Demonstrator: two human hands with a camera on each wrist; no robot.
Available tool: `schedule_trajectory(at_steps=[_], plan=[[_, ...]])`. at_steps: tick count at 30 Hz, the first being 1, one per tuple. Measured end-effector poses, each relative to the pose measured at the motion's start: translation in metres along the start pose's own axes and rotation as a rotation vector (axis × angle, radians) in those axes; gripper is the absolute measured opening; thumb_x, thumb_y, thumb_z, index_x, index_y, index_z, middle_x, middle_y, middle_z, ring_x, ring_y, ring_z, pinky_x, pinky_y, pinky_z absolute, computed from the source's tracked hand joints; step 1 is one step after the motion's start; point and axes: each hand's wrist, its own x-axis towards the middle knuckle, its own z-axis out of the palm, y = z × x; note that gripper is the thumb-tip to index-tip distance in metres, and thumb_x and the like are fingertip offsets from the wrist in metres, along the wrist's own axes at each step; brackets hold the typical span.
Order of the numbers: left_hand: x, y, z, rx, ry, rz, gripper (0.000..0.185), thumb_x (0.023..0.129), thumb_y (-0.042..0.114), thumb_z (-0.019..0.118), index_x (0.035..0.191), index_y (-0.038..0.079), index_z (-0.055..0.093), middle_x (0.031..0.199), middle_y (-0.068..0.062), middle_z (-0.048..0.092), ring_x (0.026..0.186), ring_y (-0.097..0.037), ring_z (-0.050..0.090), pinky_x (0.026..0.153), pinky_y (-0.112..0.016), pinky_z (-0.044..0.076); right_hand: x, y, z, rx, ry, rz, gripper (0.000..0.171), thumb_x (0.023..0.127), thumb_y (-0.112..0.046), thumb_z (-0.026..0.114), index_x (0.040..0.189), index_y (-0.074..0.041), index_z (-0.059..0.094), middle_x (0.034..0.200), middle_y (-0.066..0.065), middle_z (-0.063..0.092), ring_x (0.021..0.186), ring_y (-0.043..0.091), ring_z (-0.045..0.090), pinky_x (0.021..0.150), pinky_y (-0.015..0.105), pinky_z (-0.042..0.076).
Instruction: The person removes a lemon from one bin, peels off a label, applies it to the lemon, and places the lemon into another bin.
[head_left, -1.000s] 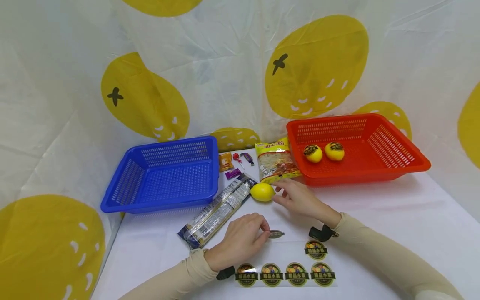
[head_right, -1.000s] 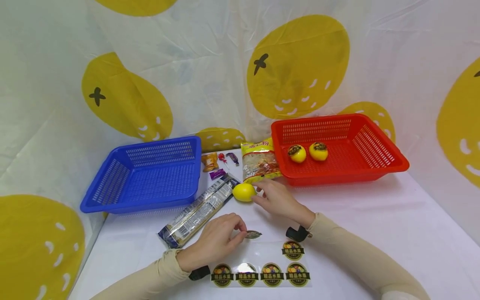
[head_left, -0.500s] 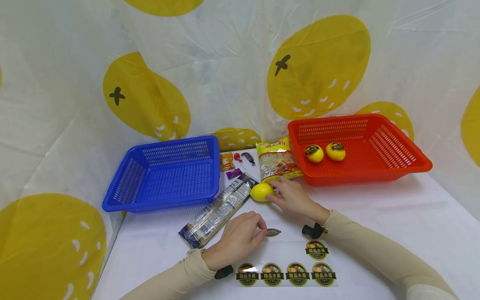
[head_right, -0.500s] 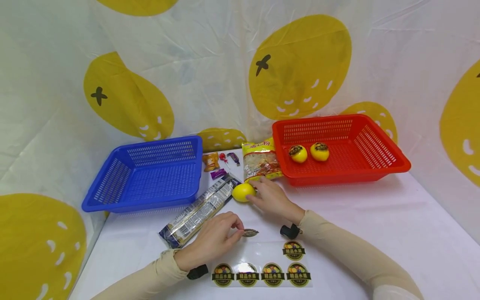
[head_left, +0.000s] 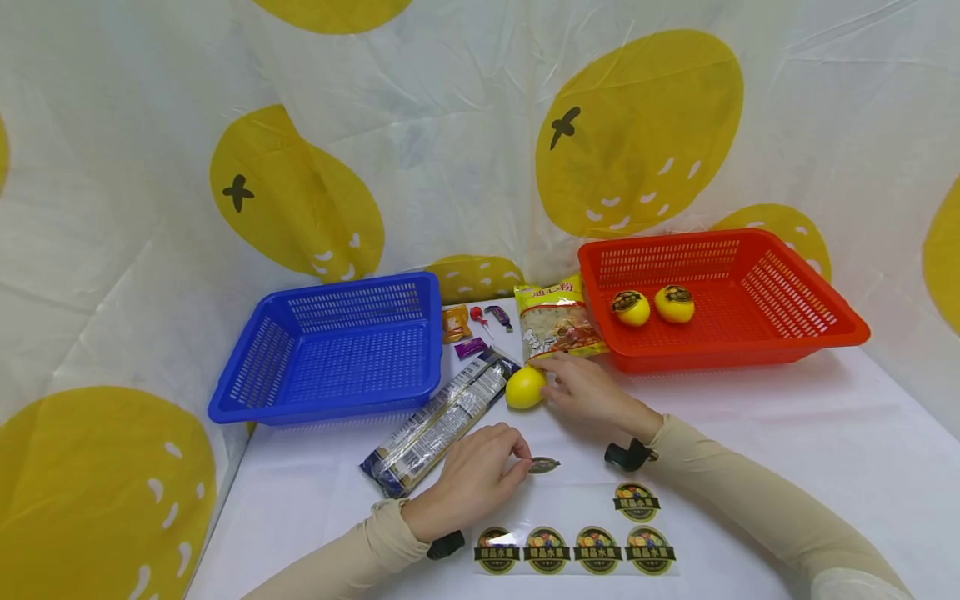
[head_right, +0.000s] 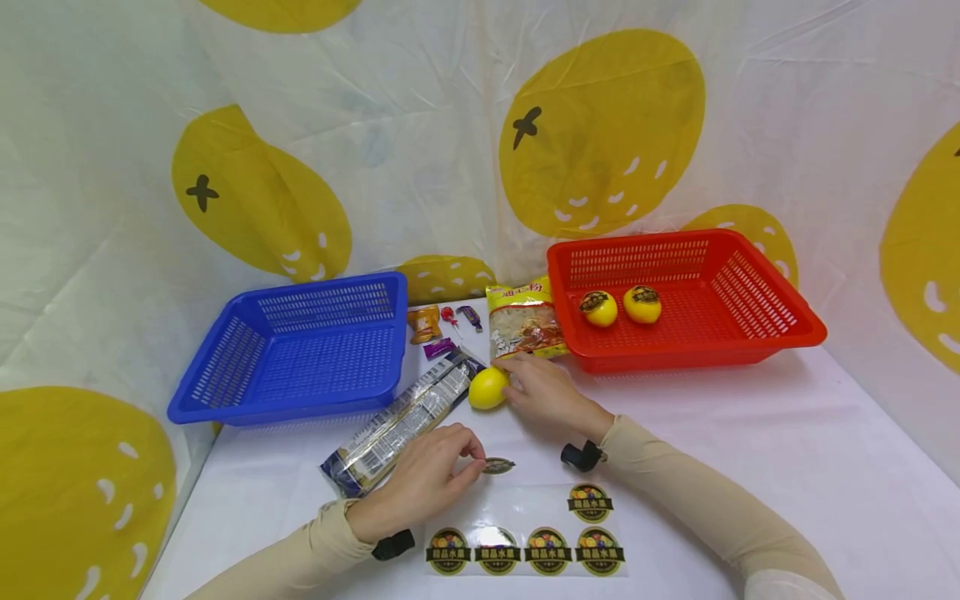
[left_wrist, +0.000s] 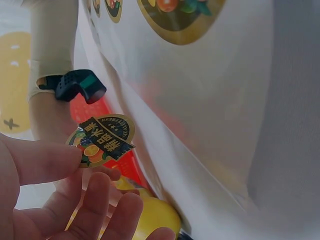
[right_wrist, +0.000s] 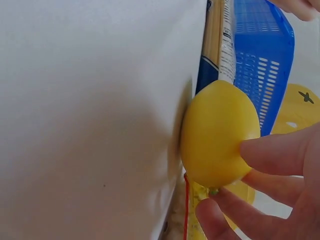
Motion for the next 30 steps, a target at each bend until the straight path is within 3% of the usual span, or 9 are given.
schedule_trajectory(at_steps=[5, 9, 13, 21, 30], plan=[[-0.001, -0.001, -0.001, -0.009, -0.005, -0.006, 0.005, 0.092, 0.027, 0.073, 0.091, 0.026, 0.069, 0.088, 0.011, 0.068, 0.076, -0.002, 0.056, 0.061, -0.018, 0.04, -0.003, -0.002, -0.002, 0.006, 0.03, 0.041, 0.054, 0.094, -0.034, 0.074, 0.142, -0.013, 0.061, 0.124, 0.012, 0.066, 0.1, 0.024, 0.065, 0.086, 0.043, 0.056], [-0.002, -0.003, -0.002, -0.021, 0.001, -0.013, 0.006, 0.092, 0.027, 0.074, 0.09, 0.026, 0.068, 0.087, 0.011, 0.068, 0.075, -0.001, 0.055, 0.063, -0.018, 0.04, -0.001, -0.005, 0.001, -0.041, 0.058, 0.078, 0.067, 0.087, -0.056, 0.075, 0.138, -0.015, 0.063, 0.104, 0.008, 0.062, 0.088, 0.019, 0.057, 0.071, 0.031, 0.048], [-0.004, -0.004, -0.003, -0.018, 0.013, -0.021, 0.006, 0.092, 0.027, 0.074, 0.09, 0.027, 0.068, 0.087, 0.01, 0.069, 0.075, -0.001, 0.054, 0.063, -0.019, 0.04, 0.002, -0.01, 0.006, -0.123, 0.078, 0.101, 0.074, 0.083, -0.068, 0.073, 0.133, -0.013, 0.066, 0.098, 0.004, 0.058, 0.081, 0.017, 0.05, 0.063, 0.027, 0.04], [-0.007, -0.005, -0.006, -0.004, 0.023, -0.032, 0.004, 0.091, 0.027, 0.074, 0.09, 0.026, 0.07, 0.088, 0.01, 0.07, 0.075, -0.003, 0.054, 0.063, -0.019, 0.04, 0.005, -0.016, 0.012, -0.188, 0.099, 0.11, 0.078, 0.081, -0.073, 0.071, 0.128, -0.011, 0.067, 0.102, 0.004, 0.059, 0.084, 0.018, 0.05, 0.063, 0.028, 0.037], [-0.01, -0.007, -0.007, -0.011, 0.019, -0.033, 0.005, 0.091, 0.027, 0.074, 0.09, 0.026, 0.07, 0.087, 0.009, 0.069, 0.076, -0.004, 0.055, 0.063, -0.019, 0.04, 0.006, -0.011, 0.016, -0.151, 0.104, 0.095, 0.075, 0.079, -0.069, 0.076, 0.129, -0.014, 0.065, 0.107, 0.002, 0.059, 0.089, 0.017, 0.054, 0.068, 0.031, 0.042]])
